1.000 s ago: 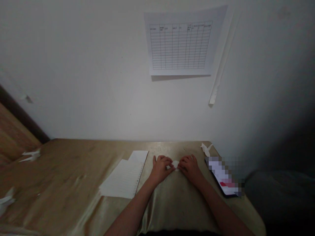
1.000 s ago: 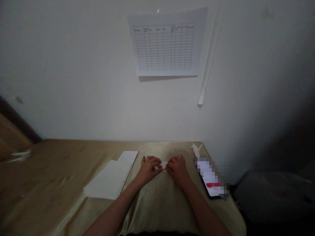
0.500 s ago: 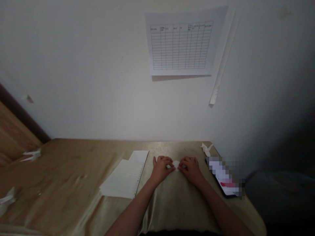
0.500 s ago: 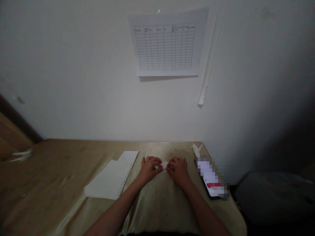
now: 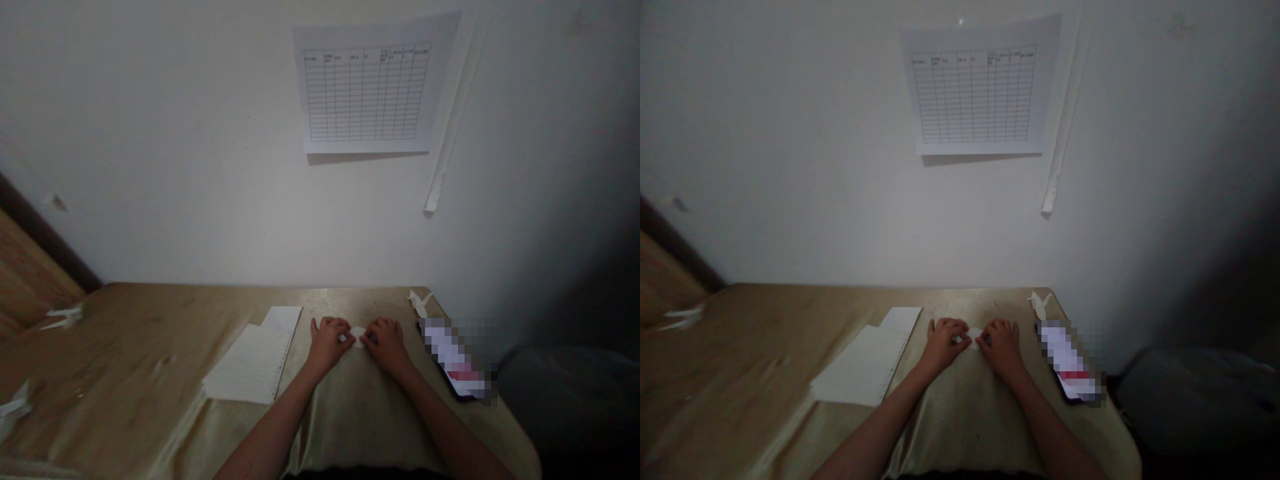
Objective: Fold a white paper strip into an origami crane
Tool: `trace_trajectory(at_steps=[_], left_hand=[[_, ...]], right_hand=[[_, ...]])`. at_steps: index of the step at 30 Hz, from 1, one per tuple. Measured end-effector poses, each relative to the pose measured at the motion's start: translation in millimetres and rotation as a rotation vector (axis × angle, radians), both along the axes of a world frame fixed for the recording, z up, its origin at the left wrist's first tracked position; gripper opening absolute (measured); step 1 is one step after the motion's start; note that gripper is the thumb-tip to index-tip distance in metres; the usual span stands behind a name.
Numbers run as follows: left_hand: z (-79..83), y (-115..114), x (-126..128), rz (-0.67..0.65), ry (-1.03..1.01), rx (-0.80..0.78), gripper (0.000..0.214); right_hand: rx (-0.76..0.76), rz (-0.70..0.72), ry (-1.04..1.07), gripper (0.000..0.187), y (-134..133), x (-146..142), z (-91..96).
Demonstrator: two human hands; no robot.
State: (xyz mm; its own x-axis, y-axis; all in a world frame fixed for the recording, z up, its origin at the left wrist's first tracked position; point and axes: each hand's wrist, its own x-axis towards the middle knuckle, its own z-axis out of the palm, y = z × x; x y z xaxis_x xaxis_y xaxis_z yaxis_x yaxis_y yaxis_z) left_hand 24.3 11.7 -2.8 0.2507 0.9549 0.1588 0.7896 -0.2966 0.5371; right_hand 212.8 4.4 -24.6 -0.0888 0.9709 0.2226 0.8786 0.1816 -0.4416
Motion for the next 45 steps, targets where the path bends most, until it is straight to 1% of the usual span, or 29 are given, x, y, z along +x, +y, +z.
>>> trace_trajectory(at_steps=[9, 15, 20, 25, 30, 38, 45], left_hand=[[-0.9, -1, 2, -0.003, 0.041, 0.031, 0.007], [-2.2, -2, 3, -0.021, 0.081, 0.062, 0.003], [-3.8, -2, 3, -0.019, 0.06, 0.053, 0.012], [-4.9, -1, 4, -0.003, 0.05, 0.051, 0.009], [-3.0, -3, 6, 0.014, 0.056, 0.055, 0.013], [-2.6, 0, 4, 0.023, 0.084, -0.02, 0.014], [-3.9, 1, 1, 0.014, 0.105, -0.058, 0.015]], right_hand=[[0.033, -0.027, 0.008, 0.014, 2, -1, -3.0], [0.055, -0.041, 0.01, 0.013, 1, -1, -3.2], [0.06, -0.039, -0.001, 0.013, 0, -1, -3.9], [0.072, -0.044, -0.017, 0.013, 1, -1, -5.6], [0.078, -0.024, -0.038, 0.015, 1, 0, -5.6], [0.047, 0.015, 0.016, 0.007, -1, 3, 1.3], [0.006, 0.042, 0.061, 0.006, 1, 9, 5.4]])
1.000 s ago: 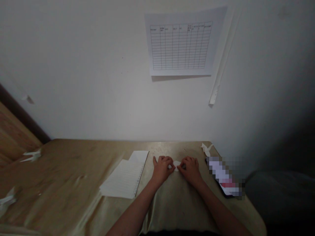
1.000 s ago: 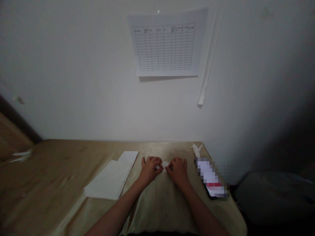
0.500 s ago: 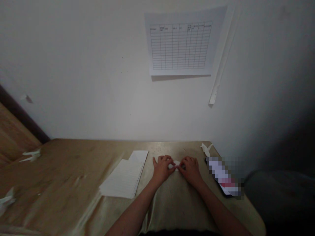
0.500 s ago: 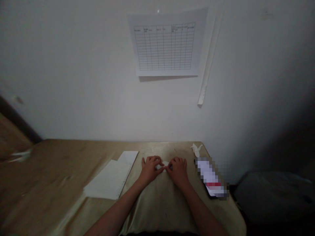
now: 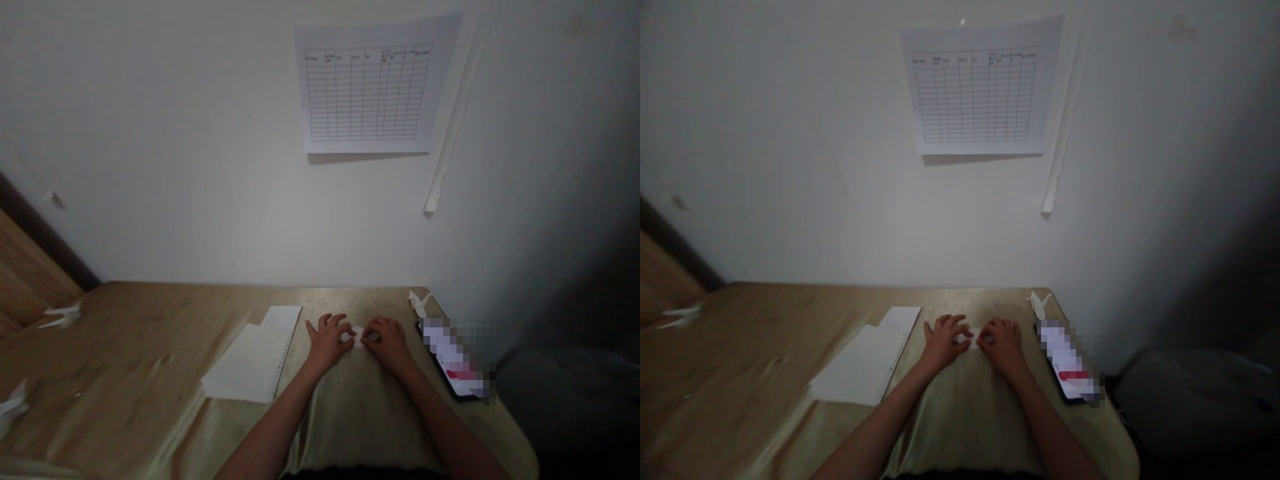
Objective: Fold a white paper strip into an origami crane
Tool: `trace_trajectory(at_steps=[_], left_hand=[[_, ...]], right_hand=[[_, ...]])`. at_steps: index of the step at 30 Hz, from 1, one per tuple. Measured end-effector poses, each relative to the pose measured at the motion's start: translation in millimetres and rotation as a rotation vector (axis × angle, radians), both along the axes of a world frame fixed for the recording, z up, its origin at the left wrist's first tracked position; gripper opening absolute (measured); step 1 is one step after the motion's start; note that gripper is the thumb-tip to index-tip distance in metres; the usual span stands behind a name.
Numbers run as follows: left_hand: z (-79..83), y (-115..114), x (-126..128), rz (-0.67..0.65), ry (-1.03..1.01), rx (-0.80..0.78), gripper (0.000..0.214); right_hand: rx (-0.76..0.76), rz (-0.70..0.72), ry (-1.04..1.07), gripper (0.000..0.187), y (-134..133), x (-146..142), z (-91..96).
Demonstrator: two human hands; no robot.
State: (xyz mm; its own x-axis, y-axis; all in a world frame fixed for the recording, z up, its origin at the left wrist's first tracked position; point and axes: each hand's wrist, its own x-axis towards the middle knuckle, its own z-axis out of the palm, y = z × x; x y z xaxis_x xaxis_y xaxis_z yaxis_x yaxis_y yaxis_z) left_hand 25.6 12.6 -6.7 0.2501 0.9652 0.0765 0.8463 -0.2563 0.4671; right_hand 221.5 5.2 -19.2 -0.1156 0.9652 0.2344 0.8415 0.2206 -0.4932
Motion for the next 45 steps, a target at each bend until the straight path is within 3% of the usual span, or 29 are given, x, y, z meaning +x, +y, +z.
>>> trace_trajectory(at_steps=[28, 36, 45], left_hand=[[-1.8, -1, -18, -0.1, 0.095, -0.02, 0.036], [3.8, -5, -6, -0.006, 0.03, 0.036, 0.02], [1.4, -6, 4, 0.042, 0.023, 0.091, 0.016]], right_hand=[[-0.075, 0.132, 0.141, 0.028, 10, 22, -7.6], [-0.001, 0.026, 0.072, 0.008, 2, 5, -0.1], [0.048, -0.035, 0.0, 0.01, 0, -7, -2.9]])
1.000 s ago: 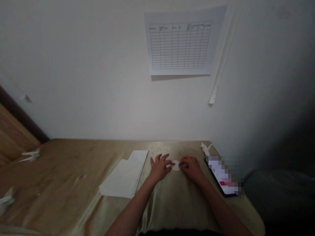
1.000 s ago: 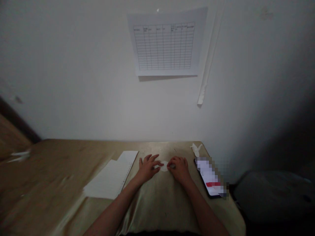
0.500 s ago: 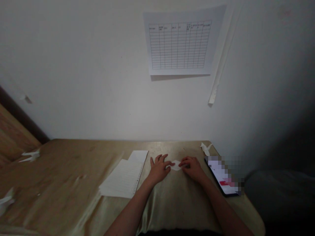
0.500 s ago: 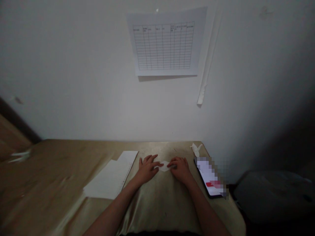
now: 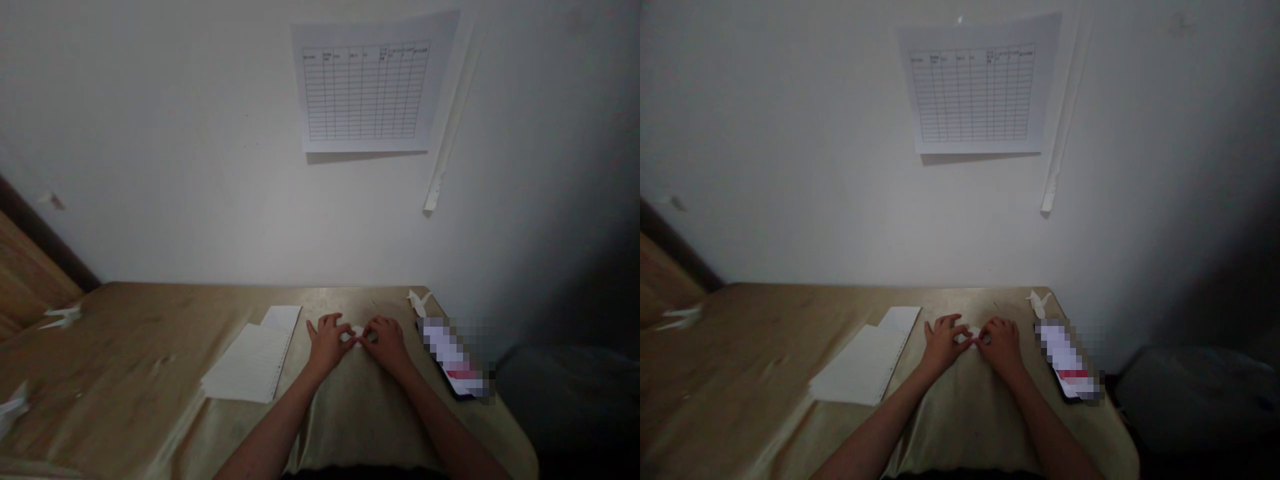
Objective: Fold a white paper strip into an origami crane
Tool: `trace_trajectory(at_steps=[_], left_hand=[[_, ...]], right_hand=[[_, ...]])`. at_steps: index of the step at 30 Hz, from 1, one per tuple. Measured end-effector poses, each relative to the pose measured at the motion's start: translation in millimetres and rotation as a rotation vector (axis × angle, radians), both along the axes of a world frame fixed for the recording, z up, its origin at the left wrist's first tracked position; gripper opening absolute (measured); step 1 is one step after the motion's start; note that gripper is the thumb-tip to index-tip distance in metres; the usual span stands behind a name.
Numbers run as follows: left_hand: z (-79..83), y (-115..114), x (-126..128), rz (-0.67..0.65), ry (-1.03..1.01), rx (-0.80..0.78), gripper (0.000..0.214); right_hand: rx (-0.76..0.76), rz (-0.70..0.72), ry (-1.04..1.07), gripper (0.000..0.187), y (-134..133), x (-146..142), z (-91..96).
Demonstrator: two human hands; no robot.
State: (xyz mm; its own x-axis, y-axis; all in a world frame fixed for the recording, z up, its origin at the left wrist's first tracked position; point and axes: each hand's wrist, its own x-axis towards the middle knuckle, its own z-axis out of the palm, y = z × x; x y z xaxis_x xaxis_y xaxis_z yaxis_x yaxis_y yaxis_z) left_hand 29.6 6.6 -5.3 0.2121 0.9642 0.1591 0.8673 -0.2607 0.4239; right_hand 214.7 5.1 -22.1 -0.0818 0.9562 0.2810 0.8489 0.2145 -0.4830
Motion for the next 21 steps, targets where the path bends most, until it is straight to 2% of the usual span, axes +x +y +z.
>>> trace_trajectory(at_steps=[5, 13, 21], left_hand=[[0.0, 3, -3, -0.006, -0.01, -0.037, 0.017], [-2.1, 8, -12, -0.031, -0.042, -0.062, 0.02], [7.0, 10, -22, -0.073, -0.023, -0.108, 0.024]], right_hand=[[-0.033, 0.009, 0.024, 0.008, 2, 4, -2.4], [-0.084, 0.065, 0.074, 0.021, 4, 14, -1.4], [-0.091, 0.105, 0.098, 0.03, 2, 20, -2.7]])
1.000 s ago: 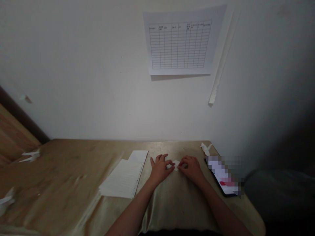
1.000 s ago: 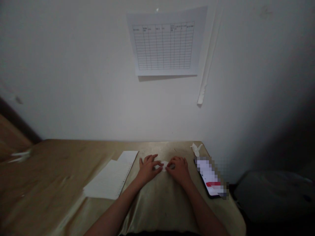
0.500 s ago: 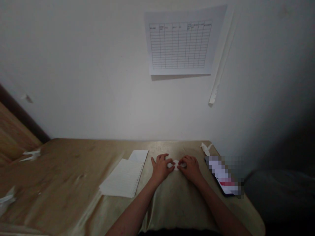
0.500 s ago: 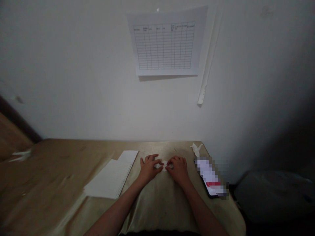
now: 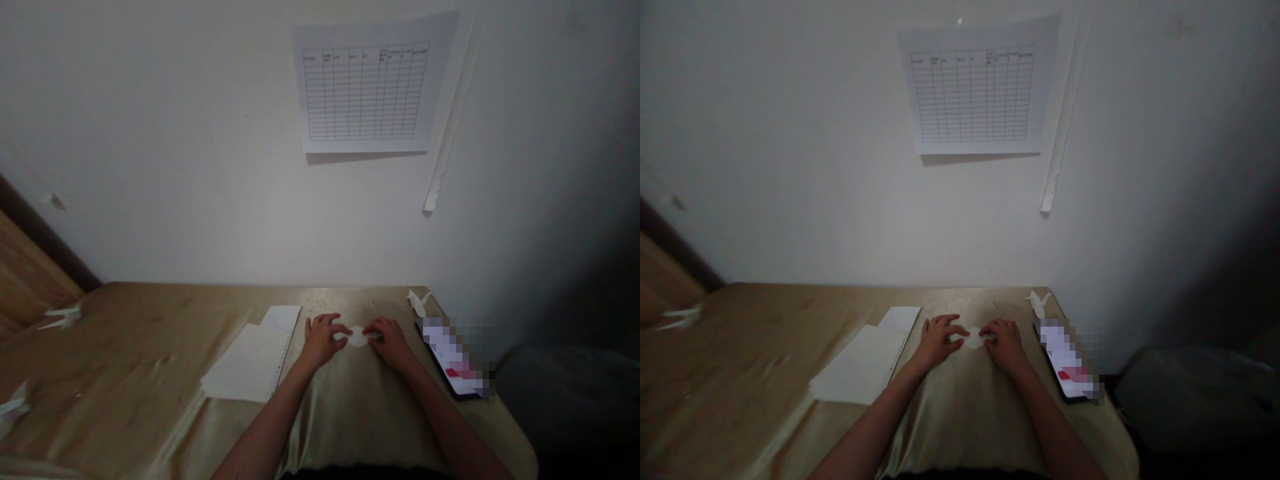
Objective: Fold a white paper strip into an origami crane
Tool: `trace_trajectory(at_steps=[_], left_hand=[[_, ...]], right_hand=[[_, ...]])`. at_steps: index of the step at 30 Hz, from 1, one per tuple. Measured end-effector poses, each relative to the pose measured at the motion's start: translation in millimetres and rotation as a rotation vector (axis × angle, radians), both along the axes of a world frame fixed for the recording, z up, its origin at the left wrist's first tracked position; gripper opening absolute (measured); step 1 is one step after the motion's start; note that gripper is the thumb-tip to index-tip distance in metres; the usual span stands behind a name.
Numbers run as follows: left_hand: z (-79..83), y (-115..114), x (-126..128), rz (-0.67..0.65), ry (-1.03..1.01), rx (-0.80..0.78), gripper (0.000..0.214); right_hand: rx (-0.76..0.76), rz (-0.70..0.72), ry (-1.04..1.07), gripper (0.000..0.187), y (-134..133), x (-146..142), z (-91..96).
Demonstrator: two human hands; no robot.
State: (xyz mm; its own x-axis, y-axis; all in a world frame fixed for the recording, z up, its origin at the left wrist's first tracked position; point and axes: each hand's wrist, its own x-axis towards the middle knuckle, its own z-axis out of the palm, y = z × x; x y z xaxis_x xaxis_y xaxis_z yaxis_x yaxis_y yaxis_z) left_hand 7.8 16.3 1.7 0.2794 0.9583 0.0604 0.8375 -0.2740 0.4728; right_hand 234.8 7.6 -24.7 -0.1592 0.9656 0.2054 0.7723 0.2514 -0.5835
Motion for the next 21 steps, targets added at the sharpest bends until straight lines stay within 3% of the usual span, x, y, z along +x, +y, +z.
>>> trace_trajectory(at_steps=[14, 21], left_hand=[[-7.8, -6, 6, 0.007, 0.024, 0.129, 0.032], [-5.1, -10, 9, -0.002, 0.033, 0.161, 0.03]], right_hand=[[0.097, 0.001, -0.091, 0.023, 0, -1, -7.9], [0.136, -0.09, -0.159, 0.035, 0, -8, -14.3]])
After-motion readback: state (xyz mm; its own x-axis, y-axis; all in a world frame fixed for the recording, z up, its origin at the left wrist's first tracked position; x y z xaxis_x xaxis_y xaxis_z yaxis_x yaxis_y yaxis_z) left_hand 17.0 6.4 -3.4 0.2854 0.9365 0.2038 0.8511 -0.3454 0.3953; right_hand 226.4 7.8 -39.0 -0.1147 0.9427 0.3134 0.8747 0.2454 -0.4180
